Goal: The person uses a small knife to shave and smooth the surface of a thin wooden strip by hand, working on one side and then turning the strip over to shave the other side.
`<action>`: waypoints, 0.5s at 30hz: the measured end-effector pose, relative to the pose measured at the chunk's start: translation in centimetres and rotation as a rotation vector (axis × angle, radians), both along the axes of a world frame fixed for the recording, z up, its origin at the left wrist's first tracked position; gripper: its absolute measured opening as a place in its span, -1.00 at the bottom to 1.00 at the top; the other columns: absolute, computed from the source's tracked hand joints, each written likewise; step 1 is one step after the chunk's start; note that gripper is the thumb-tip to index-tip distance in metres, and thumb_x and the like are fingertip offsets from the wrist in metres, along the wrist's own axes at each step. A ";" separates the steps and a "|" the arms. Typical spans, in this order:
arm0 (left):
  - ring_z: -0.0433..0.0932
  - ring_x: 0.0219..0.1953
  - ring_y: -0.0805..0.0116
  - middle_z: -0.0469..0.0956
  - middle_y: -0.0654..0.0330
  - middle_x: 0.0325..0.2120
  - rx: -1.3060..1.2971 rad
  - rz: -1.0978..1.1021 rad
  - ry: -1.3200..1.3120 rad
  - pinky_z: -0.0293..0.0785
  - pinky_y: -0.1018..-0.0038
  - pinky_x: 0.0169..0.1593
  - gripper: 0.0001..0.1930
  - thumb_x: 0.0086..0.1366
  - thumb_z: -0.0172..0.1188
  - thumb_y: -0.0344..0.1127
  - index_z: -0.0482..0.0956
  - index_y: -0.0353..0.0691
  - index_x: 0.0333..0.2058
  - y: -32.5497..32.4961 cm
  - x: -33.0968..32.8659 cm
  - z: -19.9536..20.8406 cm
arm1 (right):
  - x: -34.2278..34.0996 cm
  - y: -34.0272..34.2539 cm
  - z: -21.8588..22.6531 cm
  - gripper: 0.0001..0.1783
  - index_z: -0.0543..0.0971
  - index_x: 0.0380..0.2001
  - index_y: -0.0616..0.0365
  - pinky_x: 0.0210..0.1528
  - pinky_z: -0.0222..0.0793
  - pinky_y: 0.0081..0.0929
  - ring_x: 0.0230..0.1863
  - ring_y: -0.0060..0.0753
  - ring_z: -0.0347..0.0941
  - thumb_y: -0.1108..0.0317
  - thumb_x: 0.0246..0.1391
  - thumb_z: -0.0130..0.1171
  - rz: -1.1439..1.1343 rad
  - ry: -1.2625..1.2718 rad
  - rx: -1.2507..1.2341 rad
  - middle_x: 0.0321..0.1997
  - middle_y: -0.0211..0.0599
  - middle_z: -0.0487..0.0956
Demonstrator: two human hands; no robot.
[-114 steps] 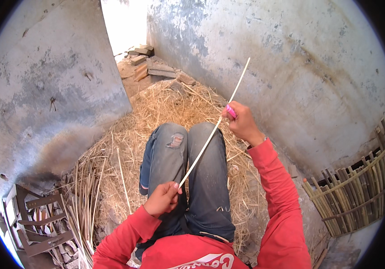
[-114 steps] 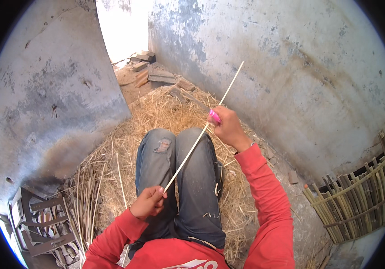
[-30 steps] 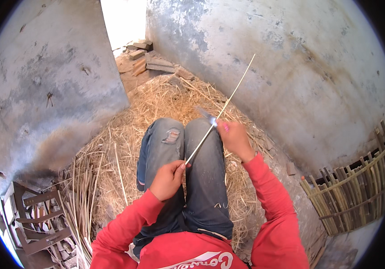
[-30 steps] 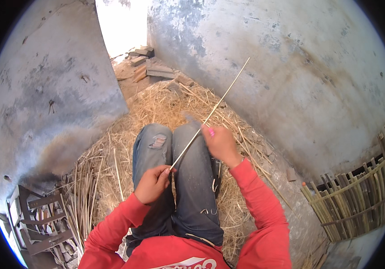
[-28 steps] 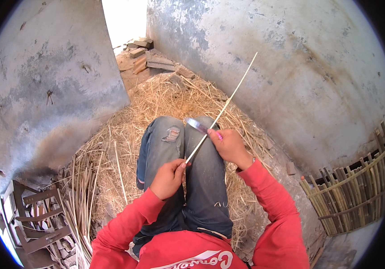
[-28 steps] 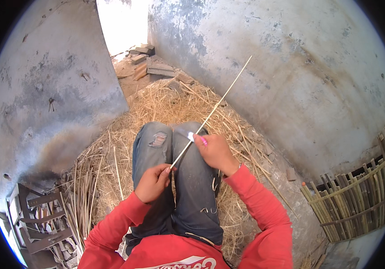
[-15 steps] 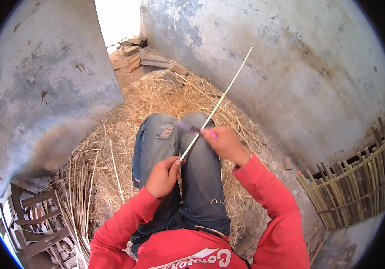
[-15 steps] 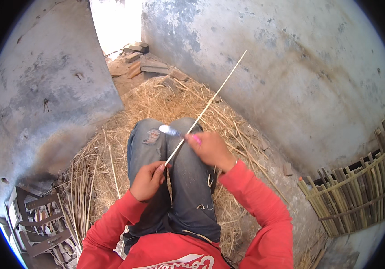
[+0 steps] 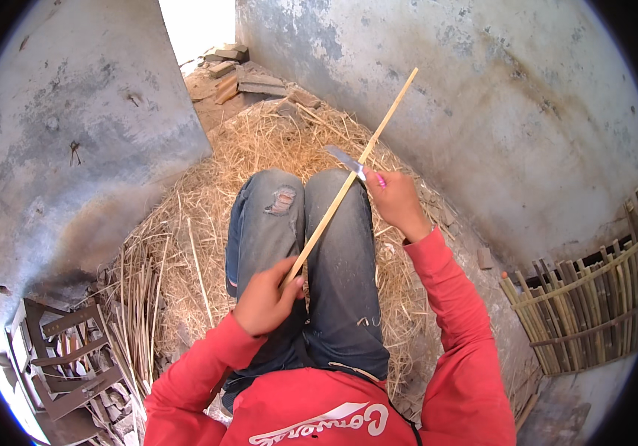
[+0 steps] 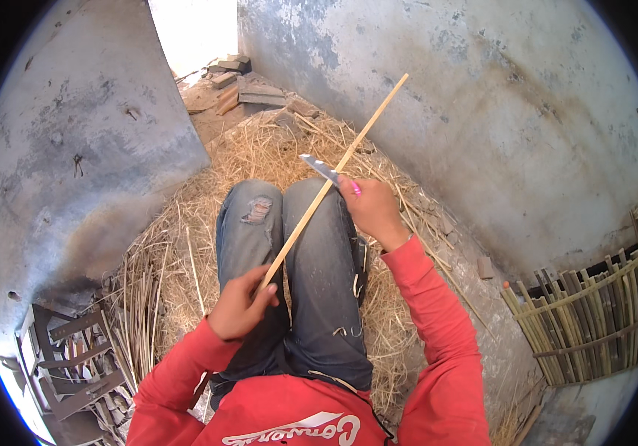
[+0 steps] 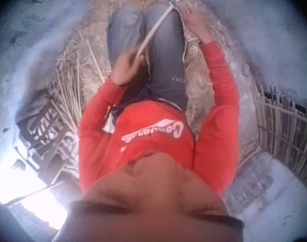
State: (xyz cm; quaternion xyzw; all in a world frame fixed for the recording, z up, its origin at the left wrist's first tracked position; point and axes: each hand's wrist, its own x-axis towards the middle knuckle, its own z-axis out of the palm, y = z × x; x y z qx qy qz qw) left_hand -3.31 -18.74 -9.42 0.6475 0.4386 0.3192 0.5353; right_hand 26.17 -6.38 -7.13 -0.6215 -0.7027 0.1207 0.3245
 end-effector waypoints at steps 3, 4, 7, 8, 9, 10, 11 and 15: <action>0.57 -0.37 0.57 0.62 0.26 -0.41 -0.179 -0.043 0.090 0.50 0.58 -0.34 -0.59 0.50 0.16 -0.28 0.49 -0.34 0.22 -2.0 -3.4 2.0 | 1.6 0.5 -0.1 -0.39 0.58 -0.60 0.29 -0.51 0.21 0.02 -0.64 0.22 0.36 -0.03 0.37 0.11 -0.063 0.002 0.008 -0.68 0.12 0.43; 0.59 -0.35 0.57 0.63 0.25 -0.40 -0.323 -0.060 0.092 0.51 0.58 -0.33 -0.58 0.49 0.18 -0.26 0.50 -0.35 0.22 -2.6 -5.1 2.5 | 1.5 0.6 0.0 -0.38 0.57 -0.61 0.30 -0.51 0.19 0.01 -0.65 0.20 0.33 -0.03 0.37 0.11 -0.055 0.022 0.032 -0.69 0.13 0.41; 0.63 -0.39 0.53 0.66 0.22 -0.42 -0.334 -0.081 0.156 0.55 0.54 -0.33 -0.62 0.50 0.19 -0.26 0.54 -0.36 0.17 -4.0 -9.8 3.1 | 2.0 0.9 0.0 -0.36 0.55 -0.62 0.33 -0.52 0.17 0.00 -0.66 0.17 0.31 -0.04 0.37 0.11 -0.057 0.037 0.055 -0.70 0.13 0.38; 0.63 -0.40 0.54 0.67 0.21 -0.43 -0.337 -0.067 0.189 0.55 0.54 -0.34 -0.65 0.48 0.22 -0.28 0.58 -0.38 0.12 -4.4 -11.4 3.1 | 2.2 1.0 -0.1 -0.35 0.54 -0.63 0.33 -0.52 0.17 0.00 -0.66 0.15 0.30 -0.04 0.37 0.11 -0.061 0.034 0.053 -0.71 0.13 0.37; 0.63 -0.42 0.55 0.68 0.21 -0.44 -0.334 -0.047 0.202 0.55 0.54 -0.36 -0.67 0.48 0.22 -0.31 0.60 -0.40 0.09 -4.8 -13.2 2.3 | 2.3 1.1 -0.1 -0.35 0.54 -0.63 0.33 -0.52 0.17 0.00 -0.66 0.15 0.30 -0.04 0.37 0.11 -0.061 0.040 0.048 -0.71 0.13 0.37; 0.62 -0.44 0.55 0.68 0.22 -0.46 -0.329 -0.021 0.216 0.54 0.54 -0.38 -0.70 0.47 0.22 -0.33 0.61 -0.42 0.06 -5.4 -14.8 1.7 | 2.1 1.4 -0.1 -0.34 0.53 -0.64 0.33 -0.52 0.16 -0.01 -0.66 0.15 0.29 -0.04 0.37 0.11 -0.074 0.067 0.049 -0.71 0.13 0.37; 0.62 -0.47 0.55 0.68 0.21 -0.49 -0.279 0.033 0.292 0.54 0.55 -0.39 -0.73 0.46 0.24 -0.36 0.64 -0.42 0.01 -5.5 -15.8 1.5 | 2.3 1.6 -0.1 -0.34 0.52 -0.64 0.34 -0.52 0.16 -0.01 -0.67 0.15 0.28 -0.05 0.37 0.11 -0.096 0.087 0.052 -0.71 0.13 0.37; 0.62 -0.54 0.49 0.66 0.14 -0.57 0.016 0.290 0.490 0.51 0.50 -0.43 -0.83 0.38 0.33 -0.39 0.73 -0.38 -0.18 -5.6 -19.1 -0.3 | 3.2 1.8 -0.7 -0.33 0.51 -0.64 0.34 -0.53 0.15 -0.02 -0.67 0.14 0.26 -0.06 0.37 0.10 -0.121 0.100 0.078 -0.71 0.13 0.36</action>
